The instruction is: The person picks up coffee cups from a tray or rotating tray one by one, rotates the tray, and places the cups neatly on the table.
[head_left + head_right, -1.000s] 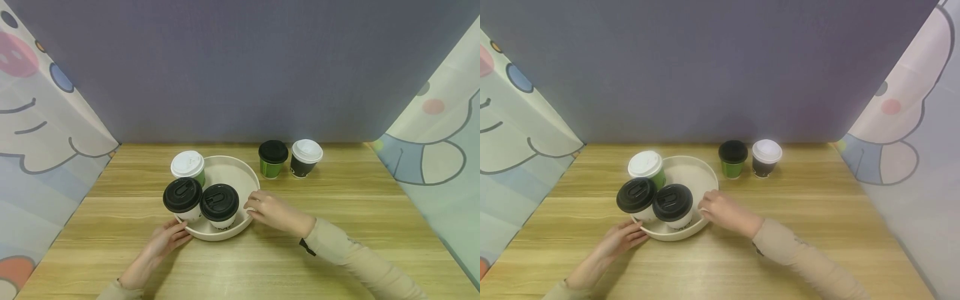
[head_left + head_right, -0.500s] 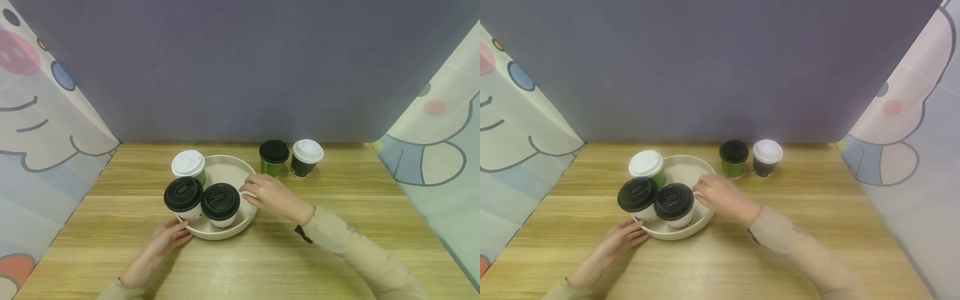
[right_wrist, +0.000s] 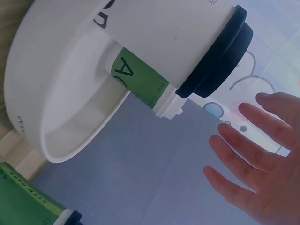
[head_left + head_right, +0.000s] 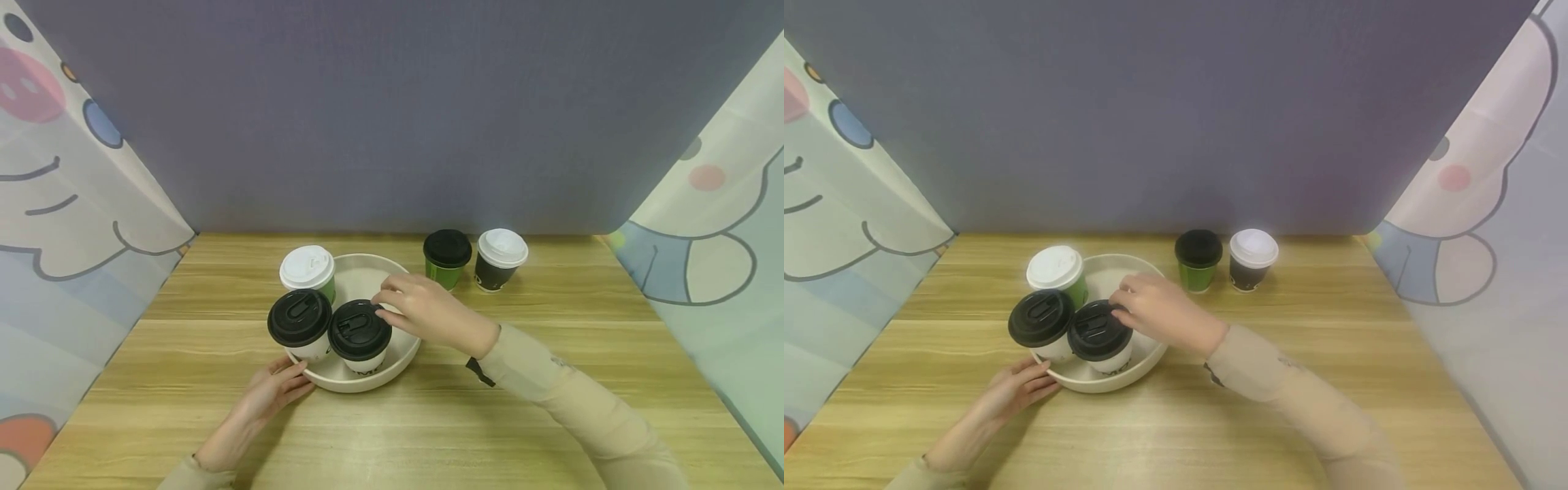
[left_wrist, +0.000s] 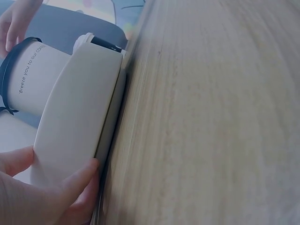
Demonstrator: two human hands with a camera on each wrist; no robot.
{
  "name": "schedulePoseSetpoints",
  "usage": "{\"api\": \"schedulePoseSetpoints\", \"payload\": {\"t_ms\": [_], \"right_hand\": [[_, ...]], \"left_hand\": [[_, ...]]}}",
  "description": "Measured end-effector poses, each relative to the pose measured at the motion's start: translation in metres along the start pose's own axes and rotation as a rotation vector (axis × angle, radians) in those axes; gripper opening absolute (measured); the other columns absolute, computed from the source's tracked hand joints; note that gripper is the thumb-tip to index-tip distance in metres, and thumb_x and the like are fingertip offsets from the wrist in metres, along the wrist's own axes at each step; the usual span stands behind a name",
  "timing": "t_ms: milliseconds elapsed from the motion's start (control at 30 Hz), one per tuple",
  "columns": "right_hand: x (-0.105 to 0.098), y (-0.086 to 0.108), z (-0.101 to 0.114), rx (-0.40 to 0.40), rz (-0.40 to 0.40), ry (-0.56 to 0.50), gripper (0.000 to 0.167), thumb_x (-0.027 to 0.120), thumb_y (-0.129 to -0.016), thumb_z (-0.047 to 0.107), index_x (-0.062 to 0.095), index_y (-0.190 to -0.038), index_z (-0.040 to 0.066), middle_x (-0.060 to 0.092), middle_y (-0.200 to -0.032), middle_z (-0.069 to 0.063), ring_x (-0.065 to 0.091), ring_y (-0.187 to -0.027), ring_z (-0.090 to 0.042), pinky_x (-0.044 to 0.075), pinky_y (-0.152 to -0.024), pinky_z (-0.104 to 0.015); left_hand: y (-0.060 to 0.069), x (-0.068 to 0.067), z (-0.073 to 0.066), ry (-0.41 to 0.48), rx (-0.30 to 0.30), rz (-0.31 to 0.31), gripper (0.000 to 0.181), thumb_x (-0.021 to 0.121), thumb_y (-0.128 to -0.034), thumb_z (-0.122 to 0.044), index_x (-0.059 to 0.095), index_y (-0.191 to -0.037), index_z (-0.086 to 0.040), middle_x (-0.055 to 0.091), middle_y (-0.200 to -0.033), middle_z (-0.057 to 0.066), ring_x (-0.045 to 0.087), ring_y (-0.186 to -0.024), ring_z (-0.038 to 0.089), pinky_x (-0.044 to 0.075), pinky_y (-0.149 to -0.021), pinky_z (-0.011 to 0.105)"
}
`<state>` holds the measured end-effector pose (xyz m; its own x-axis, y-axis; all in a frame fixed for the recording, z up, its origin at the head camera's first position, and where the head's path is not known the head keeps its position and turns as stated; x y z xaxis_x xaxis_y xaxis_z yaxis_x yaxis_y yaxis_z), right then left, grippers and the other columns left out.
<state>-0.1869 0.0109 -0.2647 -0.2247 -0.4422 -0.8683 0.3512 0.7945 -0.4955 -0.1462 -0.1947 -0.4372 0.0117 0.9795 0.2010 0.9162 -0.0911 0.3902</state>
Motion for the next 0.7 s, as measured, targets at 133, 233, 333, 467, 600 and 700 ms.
{"api": "schedulePoseSetpoints", "payload": {"t_ms": [133,233,333,467,600,700], "right_hand": [[0.003,-0.006,0.002,0.003,0.029,-0.013,0.015,0.062,-0.083,0.021,0.066,-0.093,0.01,0.058,-0.09,-0.002,0.054,-0.08,-0.014,0.049,-0.071,-0.026],[0.006,-0.01,0.004,0.007,0.058,-0.023,0.016,0.061,-0.084,0.022,0.065,-0.095,0.011,0.058,-0.091,-0.002,0.054,-0.083,-0.014,0.049,-0.074,-0.026],[0.009,-0.014,0.006,0.005,0.093,-0.029,0.02,0.06,-0.084,0.026,0.064,-0.098,0.012,0.057,-0.093,-0.002,0.054,-0.086,-0.015,0.048,-0.077,-0.027],[0.015,-0.017,0.008,0.013,0.167,-0.035,0.028,0.058,-0.084,0.033,0.063,-0.102,0.013,0.057,-0.097,-0.002,0.053,-0.091,-0.016,0.046,-0.083,-0.029],[0.02,-0.019,0.01,0.014,0.219,-0.043,0.034,0.057,-0.084,0.039,0.061,-0.106,0.014,0.056,-0.102,-0.003,0.053,-0.093,-0.017,0.045,-0.086,-0.029],[0.023,-0.02,0.012,0.007,0.241,-0.052,0.038,0.057,-0.083,0.041,0.059,-0.11,0.014,0.056,-0.104,-0.004,0.052,-0.094,-0.017,0.044,-0.086,-0.029]], "left_hand": [[0.0,0.0,0.0,-0.002,0.002,-0.005,0.064,0.044,-0.0913,-0.007,0.001,-0.132,0.018,0.031,-0.123,0.032,0.056,-0.093,0.018,0.046,-0.091,0.034],[0.0,-0.001,0.0,-0.004,0.003,-0.008,0.064,0.044,-0.0914,-0.008,0.001,-0.132,0.018,0.031,-0.124,0.031,0.055,-0.093,0.018,0.046,-0.091,0.034],[-0.001,-0.001,0.001,-0.006,0.003,-0.006,0.064,0.044,-0.0916,-0.008,0.002,-0.132,0.018,0.031,-0.123,0.031,0.055,-0.093,0.018,0.046,-0.091,0.034],[-0.001,-0.001,0.001,0.008,0.004,-0.006,0.062,0.044,-0.0915,-0.007,0.004,-0.132,0.017,0.032,-0.123,0.03,0.056,-0.092,0.019,0.046,-0.091,0.035],[-0.001,-0.001,0.0,0.019,0.009,-0.008,0.06,0.044,-0.0913,-0.006,0.006,-0.132,0.017,0.033,-0.122,0.029,0.056,-0.092,0.019,0.046,-0.091,0.036],[-0.001,0.0,0.0,0.017,0.014,-0.005,0.06,0.045,-0.091,-0.007,0.007,-0.132,0.017,0.034,-0.121,0.028,0.056,-0.093,0.019,0.046,-0.091,0.036]]}}
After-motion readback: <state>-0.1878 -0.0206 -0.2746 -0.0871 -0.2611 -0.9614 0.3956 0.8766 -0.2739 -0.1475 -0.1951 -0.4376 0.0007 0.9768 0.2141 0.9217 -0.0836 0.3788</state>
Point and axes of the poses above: each hand's wrist, its own y-axis away from the middle knuckle, its own x-axis out of the palm, z = x × y, the point moved 7 cm from there along -y, towards the middle knuckle
